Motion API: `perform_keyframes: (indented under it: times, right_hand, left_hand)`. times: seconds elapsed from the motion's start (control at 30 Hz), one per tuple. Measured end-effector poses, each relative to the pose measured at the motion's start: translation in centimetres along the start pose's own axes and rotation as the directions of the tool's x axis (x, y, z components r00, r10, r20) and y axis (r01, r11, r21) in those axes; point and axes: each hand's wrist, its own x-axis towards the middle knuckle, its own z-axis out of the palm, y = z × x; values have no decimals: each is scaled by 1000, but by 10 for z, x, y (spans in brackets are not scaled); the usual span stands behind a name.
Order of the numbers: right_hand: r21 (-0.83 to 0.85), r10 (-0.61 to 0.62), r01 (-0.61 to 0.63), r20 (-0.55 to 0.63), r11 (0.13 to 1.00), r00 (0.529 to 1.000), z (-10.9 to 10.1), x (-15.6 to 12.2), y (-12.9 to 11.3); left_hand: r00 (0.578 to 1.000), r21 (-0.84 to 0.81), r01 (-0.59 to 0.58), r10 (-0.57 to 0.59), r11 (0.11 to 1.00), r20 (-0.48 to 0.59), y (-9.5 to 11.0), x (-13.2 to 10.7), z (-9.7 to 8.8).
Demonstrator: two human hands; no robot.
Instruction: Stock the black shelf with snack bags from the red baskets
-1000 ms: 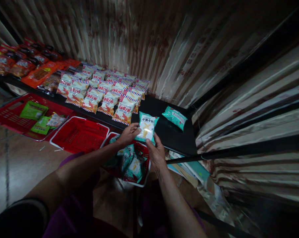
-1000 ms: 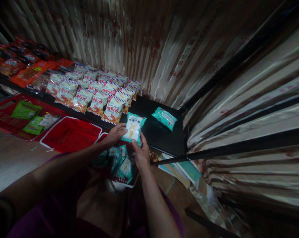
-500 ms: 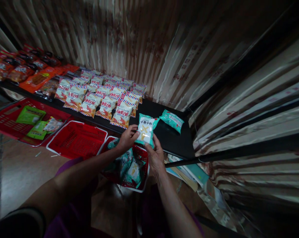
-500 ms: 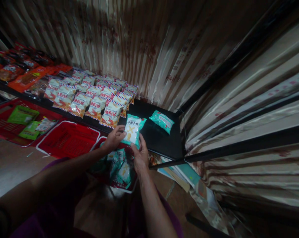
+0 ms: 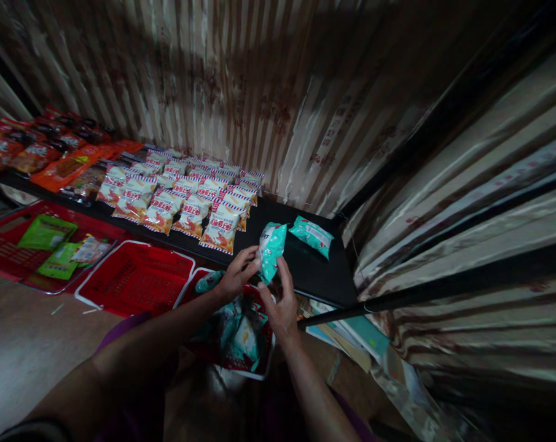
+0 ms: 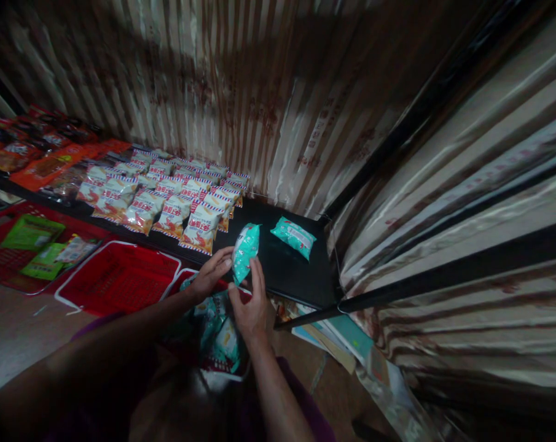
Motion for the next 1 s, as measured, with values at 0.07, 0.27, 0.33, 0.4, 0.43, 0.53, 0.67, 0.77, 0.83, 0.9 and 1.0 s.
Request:
perform_keyframes:
  times: [0.07,0.27,0.33,0.4,0.43,0.53,0.67,0.77,0.83,0.9,1.0]
  right_hand:
    - [-56,-71,72,22,996,997,0,-1,-5]
    - [-187,-260,274,96,944,961,3,-3,-15]
    - [-198,-272,287,101,937,957,3,-3,-16]
    - [-172,-261,271,82,947,962,2,-4,-16]
    - [-152,-246,253,61,955,967,1,-4,-15]
    - [-80,-140,138,-29,987,990,-1,-2,-11]
    - [158,133,-116,-101,981,986,-3,3,-1]
    - [382,302,-257,-63,888,951,-3,8,5]
    - [466,363,-310,-25,829,932,-3,10,6]
    - [512,388,-335,2,791,921,-4,11,6]
    - [558,386,-334,27,760,922,-4,10,6]
  left_hand:
    - [998,-106,26,-20,994,54,6,-2,1]
    - [983,-256,185,-179,949,47,5,-5,0]
    - [965,-348,261,-252,901,73,3,-4,-1]
    - [951,-412,309,-290,857,108,3,-4,-2]
    - [946,-428,323,-299,844,125,4,-4,-3]
    - [949,-414,316,-284,854,138,6,-5,-4]
    - [933,-387,360,-316,849,173,5,-8,-4]
    - [911,-394,407,-336,824,238,4,-11,-3]
    - [901,-387,421,-329,820,281,4,-13,-1]
    - [892,-381,432,-324,818,317,3,-15,0]
    - [887,-369,436,-324,821,328,3,-18,1]
